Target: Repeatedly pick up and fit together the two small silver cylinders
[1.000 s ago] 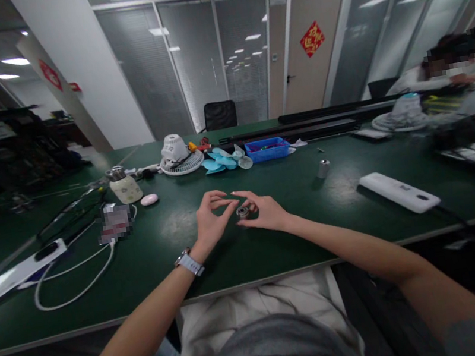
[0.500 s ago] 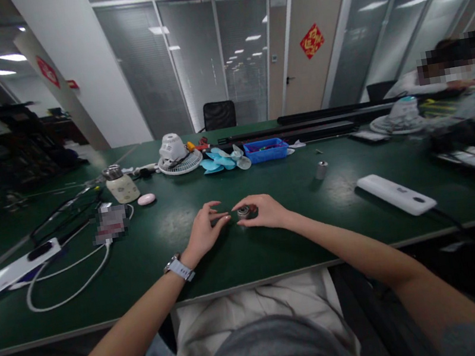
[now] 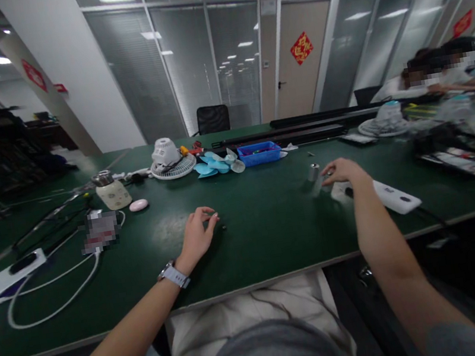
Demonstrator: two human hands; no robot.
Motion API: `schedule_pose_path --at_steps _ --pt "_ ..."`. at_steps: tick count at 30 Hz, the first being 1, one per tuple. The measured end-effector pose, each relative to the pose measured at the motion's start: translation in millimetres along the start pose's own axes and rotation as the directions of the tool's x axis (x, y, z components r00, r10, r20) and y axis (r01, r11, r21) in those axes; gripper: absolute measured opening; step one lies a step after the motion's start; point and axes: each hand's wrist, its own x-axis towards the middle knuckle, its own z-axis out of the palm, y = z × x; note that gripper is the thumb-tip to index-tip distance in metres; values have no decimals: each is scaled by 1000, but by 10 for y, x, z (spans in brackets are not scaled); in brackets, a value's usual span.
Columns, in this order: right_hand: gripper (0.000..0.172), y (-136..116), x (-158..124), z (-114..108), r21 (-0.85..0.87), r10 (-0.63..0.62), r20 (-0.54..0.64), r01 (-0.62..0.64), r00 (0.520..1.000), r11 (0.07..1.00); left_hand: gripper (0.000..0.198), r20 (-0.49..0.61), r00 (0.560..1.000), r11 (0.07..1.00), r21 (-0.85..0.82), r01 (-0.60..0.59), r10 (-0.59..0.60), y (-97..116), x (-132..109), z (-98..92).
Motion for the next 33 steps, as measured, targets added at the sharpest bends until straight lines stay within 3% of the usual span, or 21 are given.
schedule_pose_path --at_steps 3,5,7,9,11,13,15,17,19,21,24,27,30,31,33 --pt "33 145 -9 -11 23 297 -26 -296 955 955 20 1 1000 1000 14 4 -4 17 -5 -9" --pt "39 143 -34 -36 62 406 -19 -404 914 913 21 1 1000 1000 13 8 -8 18 -6 -14" --pt "53 61 -59 -76 76 425 -30 -422 905 904 22 -16 1000 1000 19 2 -1 13 -4 -15" --pt "65 -129 -86 -110 87 387 -185 -378 903 922 22 -67 998 999 39 -8 10 6 -1 -16" --pt "58 -459 -138 -94 118 245 -419 -216 874 969 20 -140 990 998 64 -5 14 5 1 -20" --pt "41 -914 -243 12 131 -2 -543 87 840 988 17 -206 979 997 81 5 11 12 -1 -29" --pt "34 -1421 -412 212 149 -319 -468 429 824 891 15 -246 969 996 84 15 6 25 -5 -40" --pt "36 -1877 -619 462 196 -608 -273 661 746 724 13 -260 966 996 87 13 10 42 -9 -48" --pt "40 -2204 -806 700 220 -759 -140 767 636 603 12 -262 965 996 90 10 14 58 -12 -50" --pt "39 -2379 -927 882 204 -807 -93 805 583 557 10 -262 965 996 92 4 20 72 -13 -46" --pt "30 -2441 -976 1029 180 -804 -79 802 589 569 9 -254 967 996 92 -1 25 85 -11 -36" --pt "25 -2417 -921 1035 184 -793 -80 790 604 584 8 -242 970 996 86 -2 22 87 -6 -34" --pt "21 -2298 -777 853 124 -781 -130 791 611 599 6 -240 970 997 81 -5 24 83 -2 -47" --pt "20 -2206 -706 742 88 -757 -160 773 633 628 6 -242 970 997 81 -5 25 82 -2 -53" --pt "23 -1911 -544 465 15 -653 -222 672 724 741 6 -243 970 997 83 -6 26 82 -4 -64"
